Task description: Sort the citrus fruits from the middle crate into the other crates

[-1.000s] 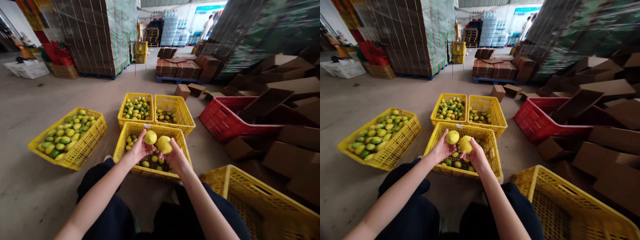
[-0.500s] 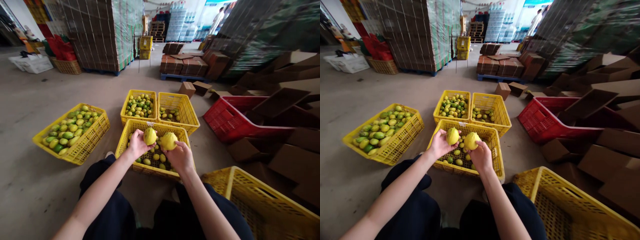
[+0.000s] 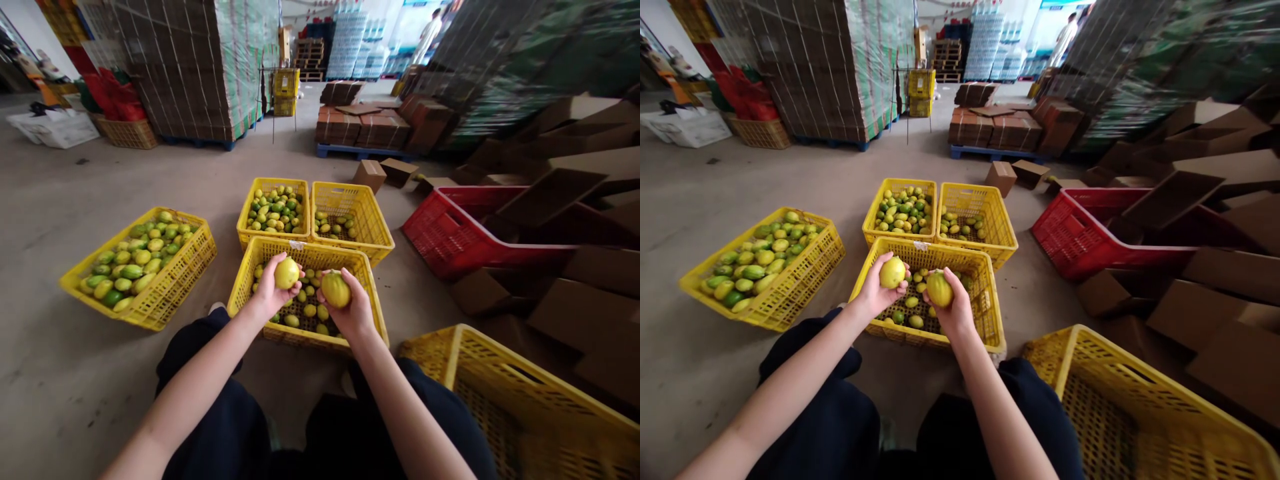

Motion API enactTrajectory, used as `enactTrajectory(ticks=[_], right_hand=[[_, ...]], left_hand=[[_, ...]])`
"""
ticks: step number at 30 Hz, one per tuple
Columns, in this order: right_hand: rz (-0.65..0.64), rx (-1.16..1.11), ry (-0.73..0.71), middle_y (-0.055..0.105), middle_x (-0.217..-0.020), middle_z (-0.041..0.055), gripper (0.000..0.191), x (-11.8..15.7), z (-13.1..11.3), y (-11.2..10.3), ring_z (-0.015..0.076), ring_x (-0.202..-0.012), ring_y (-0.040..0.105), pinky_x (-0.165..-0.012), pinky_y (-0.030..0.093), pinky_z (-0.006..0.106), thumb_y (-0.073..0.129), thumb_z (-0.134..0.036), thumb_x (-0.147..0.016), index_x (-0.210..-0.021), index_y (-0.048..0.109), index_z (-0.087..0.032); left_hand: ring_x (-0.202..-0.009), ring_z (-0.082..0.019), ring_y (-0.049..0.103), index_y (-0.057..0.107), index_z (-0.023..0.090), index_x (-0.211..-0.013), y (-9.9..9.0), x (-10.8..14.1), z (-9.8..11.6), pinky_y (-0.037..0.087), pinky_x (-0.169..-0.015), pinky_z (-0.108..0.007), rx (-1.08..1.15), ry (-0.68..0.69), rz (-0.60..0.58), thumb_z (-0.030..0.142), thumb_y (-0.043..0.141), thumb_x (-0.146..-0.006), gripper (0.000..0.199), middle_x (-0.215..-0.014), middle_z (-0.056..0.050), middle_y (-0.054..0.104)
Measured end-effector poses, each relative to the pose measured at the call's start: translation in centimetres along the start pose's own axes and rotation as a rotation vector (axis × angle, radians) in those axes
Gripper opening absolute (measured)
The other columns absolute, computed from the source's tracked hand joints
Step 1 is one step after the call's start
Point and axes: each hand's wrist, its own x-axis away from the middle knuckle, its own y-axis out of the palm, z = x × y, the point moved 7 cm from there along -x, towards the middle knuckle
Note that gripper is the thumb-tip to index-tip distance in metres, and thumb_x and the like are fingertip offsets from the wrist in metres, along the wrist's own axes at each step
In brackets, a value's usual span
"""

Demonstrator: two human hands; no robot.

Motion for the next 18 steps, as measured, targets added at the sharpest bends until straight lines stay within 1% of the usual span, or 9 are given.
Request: enactTrajectory(ticks=[2, 5, 7, 9, 12, 13, 15, 16, 18], right_hand=[[-0.008, -0.019, 0.061, 0.068, -0.068, 0.0033, 0.021, 0.06, 0.22, 0.15, 0.0136, -0.055, 0.061, -0.045, 0.047, 0.023, 0.066, -0.034, -0.073, -0.071, 0.065, -0.013], [-0.077, -0.009, 0.135, 0.067, -0.064, 0.0068, 0.029, 0.07, 0.67, 0.74, 0.0158, -0.055, 0.063, -0.045, 0.048, 0.023, 0.06, -0.04, -0.078, -0.073, 0.066, -0.012], [-0.079, 0.006, 0.121, 0.068, -0.065, 0.0078, 0.03, -0.05, 0.72, 0.82, 0.0168, -0.055, 0.063, -0.046, 0.049, 0.025, 0.057, -0.041, -0.081, -0.077, 0.066, -0.013], [-0.032, 0.007, 0.091, 0.069, -0.068, 0.0066, 0.029, -0.17, 0.7, 0.57, 0.017, -0.056, 0.064, -0.047, 0.05, 0.026, 0.058, -0.041, -0.081, -0.079, 0.065, -0.014], [0.013, 0.025, 0.055, 0.068, -0.069, 0.0028, 0.024, -0.11, 0.6, 0.33, 0.0151, -0.054, 0.062, -0.043, 0.049, 0.024, 0.065, -0.04, -0.076, -0.076, 0.064, -0.016], [0.011, 0.033, 0.037, 0.067, -0.068, 0.0011, 0.021, -0.04, 0.45, 0.35, 0.0143, -0.054, 0.061, -0.042, 0.048, 0.024, 0.069, -0.036, -0.072, -0.076, 0.063, -0.016], [0.009, 0.038, 0.015, 0.065, -0.065, -0.0014, 0.017, 0.12, 0.15, 0.34, 0.0136, -0.053, 0.061, -0.04, 0.048, 0.022, 0.073, -0.026, -0.065, -0.075, 0.063, -0.016], [0.018, 0.027, 0.021, 0.064, -0.064, -0.0019, 0.017, 0.18, 0.06, 0.26, 0.0139, -0.053, 0.061, -0.039, 0.047, 0.022, 0.073, -0.024, -0.064, -0.074, 0.062, -0.017], [0.066, -0.006, 0.083, 0.064, -0.061, -0.0005, 0.014, 0.25, 0.22, -0.11, 0.015, -0.052, 0.062, -0.037, 0.046, 0.021, 0.07, -0.027, -0.069, -0.073, 0.061, -0.017]], left_hand=[[-0.047, -0.01, 0.057, 0.063, 0.009, -0.074, -0.24, -0.39, -0.15, 0.043, -0.043, -0.019, -0.018, 0.002, 0.005, 0.041, 0.042, -0.089, 0.041, -0.061, -0.007, 0.062], [-0.049, -0.011, 0.059, 0.066, 0.009, -0.082, -0.14, -0.83, -0.3, 0.046, -0.047, -0.02, -0.057, 0.019, -0.017, 0.04, 0.039, -0.092, 0.043, -0.064, -0.007, 0.065], [-0.052, -0.012, 0.061, 0.066, 0.009, -0.088, 0.11, -0.93, -0.36, 0.048, -0.049, -0.021, -0.066, 0.038, -0.042, 0.038, 0.039, -0.093, 0.04, -0.07, -0.008, 0.067], [-0.056, -0.014, 0.064, 0.066, 0.01, -0.093, 0.36, -0.92, -0.48, 0.05, -0.051, -0.023, -0.049, 0.047, -0.066, 0.035, 0.041, -0.093, 0.035, -0.075, -0.008, 0.068], [-0.059, -0.016, 0.065, 0.065, 0.01, -0.095, 0.39, -0.81, -0.74, 0.053, -0.054, -0.025, 0.001, 0.032, -0.054, 0.034, 0.042, -0.093, 0.033, -0.072, -0.007, 0.066], [-0.059, -0.015, 0.065, 0.065, 0.01, -0.094, 0.24, -0.76, -0.77, 0.053, -0.054, -0.025, 0.017, 0.029, -0.027, 0.035, 0.043, -0.093, 0.033, -0.069, -0.006, 0.065], [-0.057, -0.013, 0.063, 0.064, 0.011, -0.09, -0.14, -0.62, -0.6, 0.053, -0.053, -0.022, 0.048, 0.046, 0.034, 0.033, 0.052, -0.089, 0.025, -0.065, -0.004, 0.062], [-0.055, -0.012, 0.062, 0.063, 0.011, -0.089, -0.26, -0.55, -0.51, 0.052, -0.052, -0.02, 0.059, 0.052, 0.052, 0.03, 0.057, -0.086, 0.02, -0.065, -0.002, 0.062], [-0.053, -0.01, 0.061, 0.062, 0.012, -0.085, -0.29, -0.47, -0.46, 0.051, -0.049, -0.018, 0.072, 0.044, 0.052, 0.024, 0.062, -0.081, 0.012, -0.069, -0.002, 0.063]])
